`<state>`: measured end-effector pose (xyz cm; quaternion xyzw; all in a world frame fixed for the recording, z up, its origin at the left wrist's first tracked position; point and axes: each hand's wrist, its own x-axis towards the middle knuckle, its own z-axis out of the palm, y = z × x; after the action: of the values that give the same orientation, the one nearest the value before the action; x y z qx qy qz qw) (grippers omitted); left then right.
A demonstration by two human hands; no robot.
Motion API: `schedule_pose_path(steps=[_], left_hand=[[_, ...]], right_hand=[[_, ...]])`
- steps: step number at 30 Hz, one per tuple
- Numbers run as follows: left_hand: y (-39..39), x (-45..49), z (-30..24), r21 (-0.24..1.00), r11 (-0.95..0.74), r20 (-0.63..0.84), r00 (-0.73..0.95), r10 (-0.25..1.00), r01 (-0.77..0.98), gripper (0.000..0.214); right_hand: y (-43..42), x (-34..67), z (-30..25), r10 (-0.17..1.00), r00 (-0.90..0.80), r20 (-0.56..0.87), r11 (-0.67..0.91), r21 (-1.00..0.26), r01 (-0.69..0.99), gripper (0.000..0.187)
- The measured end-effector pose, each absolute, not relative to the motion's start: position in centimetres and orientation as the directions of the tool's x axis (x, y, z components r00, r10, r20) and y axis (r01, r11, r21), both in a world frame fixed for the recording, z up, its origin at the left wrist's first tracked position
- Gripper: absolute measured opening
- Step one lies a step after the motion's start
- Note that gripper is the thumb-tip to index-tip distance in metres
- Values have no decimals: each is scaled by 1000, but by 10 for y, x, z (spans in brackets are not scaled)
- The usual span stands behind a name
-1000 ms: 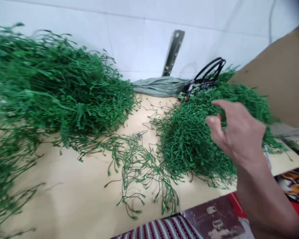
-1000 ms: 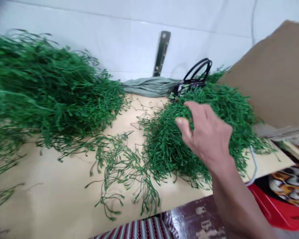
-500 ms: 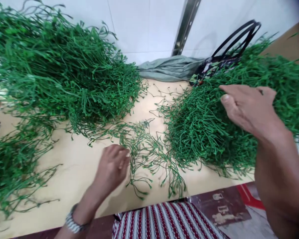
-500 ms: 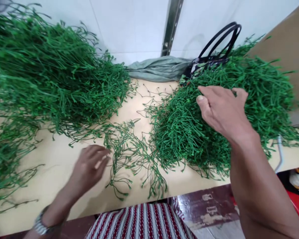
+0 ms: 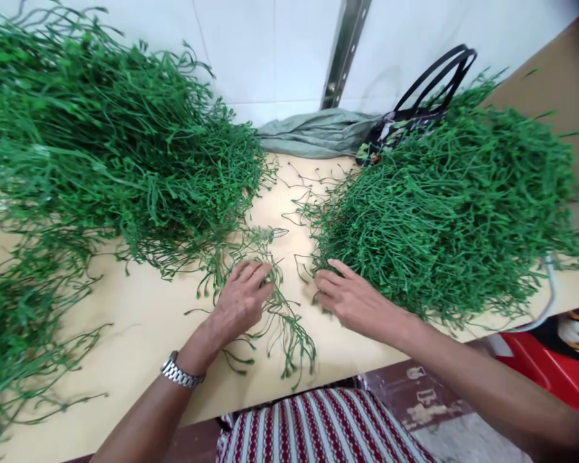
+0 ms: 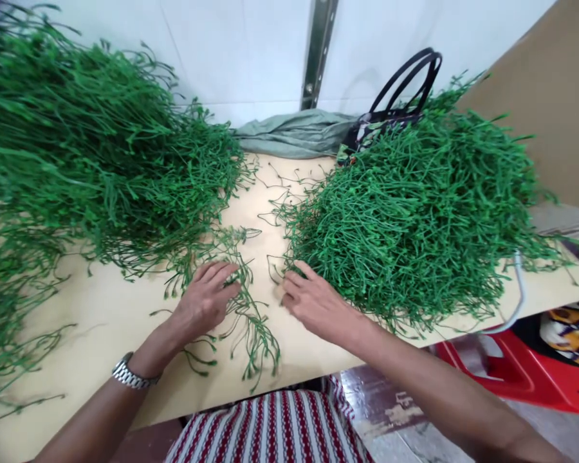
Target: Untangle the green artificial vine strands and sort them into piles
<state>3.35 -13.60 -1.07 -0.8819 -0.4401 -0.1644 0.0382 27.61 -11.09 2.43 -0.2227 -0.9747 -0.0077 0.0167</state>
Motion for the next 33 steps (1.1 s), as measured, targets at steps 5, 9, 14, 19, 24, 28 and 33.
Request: schedule_pose_path(steps=[5,9,14,19,24,28,33], left_hand=[[-143,29,-9,88,-580,562,441,700,810,28],[-147,34,-4,122,-565,680,346,647,816,28],[-151,29,-1,171,-509,774,205,600,844,39],[-162,12,-9,191,-458,512,310,801,868,28],[-171,3,-25,215,-375,305,303,903,902,25],[-174,1,-22,238,-357,290,285,914,903,25],[-175,0,11,342,-348,514,136,847,873,27]], right_hand=[[-110,267,26,541,-832,124,835,-199,513,19],[-121,237,37,726,-677,122,626,-525,577,21],[-124,207,31,809,-587,-13,302,-848,435,24],[-119,203,42,822,-565,68,293,-902,318,22],[-114,207,64,869,-468,158,357,-856,374,24],[-112,212,79,822,-456,341,533,-741,408,23],[-118,209,72,685,-597,417,696,-616,368,13]])
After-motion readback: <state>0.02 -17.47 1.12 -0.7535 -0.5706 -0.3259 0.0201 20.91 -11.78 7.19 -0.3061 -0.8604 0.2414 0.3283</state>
